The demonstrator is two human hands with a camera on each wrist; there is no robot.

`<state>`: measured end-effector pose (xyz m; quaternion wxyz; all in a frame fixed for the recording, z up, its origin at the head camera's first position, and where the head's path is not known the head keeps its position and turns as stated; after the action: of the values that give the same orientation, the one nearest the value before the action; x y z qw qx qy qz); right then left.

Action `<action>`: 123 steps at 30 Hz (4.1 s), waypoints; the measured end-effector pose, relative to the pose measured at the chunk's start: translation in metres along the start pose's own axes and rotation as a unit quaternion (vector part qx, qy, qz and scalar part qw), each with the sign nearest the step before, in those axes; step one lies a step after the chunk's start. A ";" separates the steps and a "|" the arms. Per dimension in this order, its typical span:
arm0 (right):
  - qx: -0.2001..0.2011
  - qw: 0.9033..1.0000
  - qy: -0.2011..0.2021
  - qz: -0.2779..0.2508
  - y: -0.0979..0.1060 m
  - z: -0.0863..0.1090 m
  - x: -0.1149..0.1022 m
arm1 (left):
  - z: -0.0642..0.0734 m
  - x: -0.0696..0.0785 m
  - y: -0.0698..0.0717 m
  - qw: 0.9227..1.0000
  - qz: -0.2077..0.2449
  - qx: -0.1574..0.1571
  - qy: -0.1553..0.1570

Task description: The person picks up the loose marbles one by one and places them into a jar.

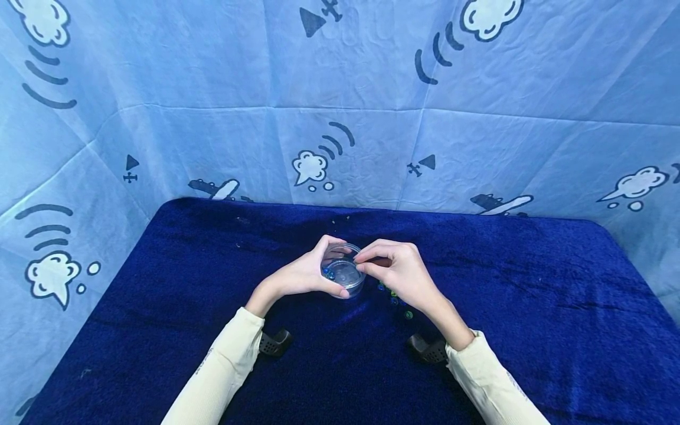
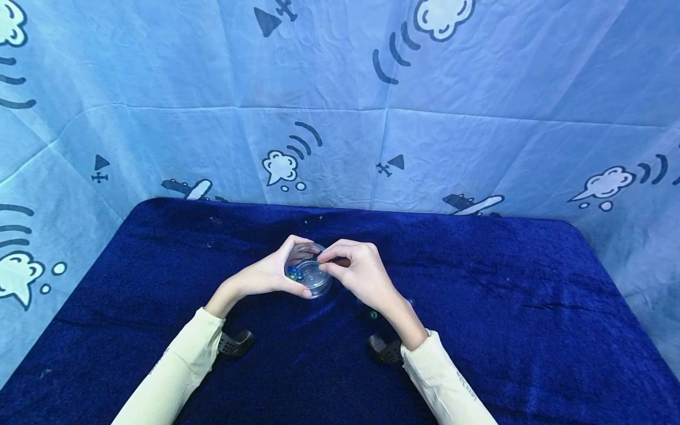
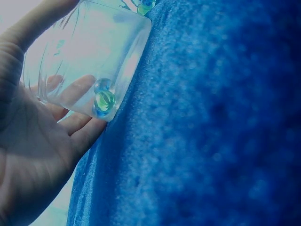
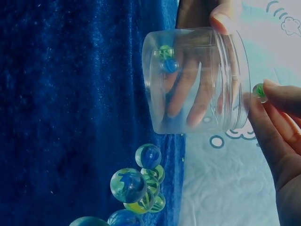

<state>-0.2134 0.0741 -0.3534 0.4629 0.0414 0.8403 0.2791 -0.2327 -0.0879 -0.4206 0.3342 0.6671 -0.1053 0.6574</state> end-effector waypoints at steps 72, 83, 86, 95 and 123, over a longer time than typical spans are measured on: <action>-0.004 1.000 -0.012 0.026 0.007 -0.001 -0.002 | 0.000 0.002 0.001 1.000 0.000 0.000 0.005; 0.023 0.999 -0.023 0.037 0.028 -0.001 0.001 | 0.000 0.000 0.000 1.000 0.005 0.003 0.005; 0.027 0.998 -0.032 0.044 0.033 -0.001 0.002 | 0.000 -0.001 0.000 1.000 0.002 0.002 0.007; 0.003 0.997 -0.061 0.048 0.036 0.000 0.007 | 0.000 0.000 0.000 1.000 0.000 0.005 0.005; -0.097 0.985 -0.135 0.053 0.039 0.007 0.052 | -0.004 0.001 0.001 1.000 -0.001 0.004 0.002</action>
<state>-0.2441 0.1270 -0.3757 0.5587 0.0782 0.7353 0.3755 -0.2360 -0.0863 -0.4202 0.3328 0.6672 -0.1015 0.6586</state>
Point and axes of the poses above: each hand's wrist, its own z-axis away from the middle knuckle, its own y-axis out of the back of the hand, x = y × z, the point moved 7 cm from there along -z, towards the middle knuckle, and after that the axes turned 3 degrees about y, right-handed, at the moved point
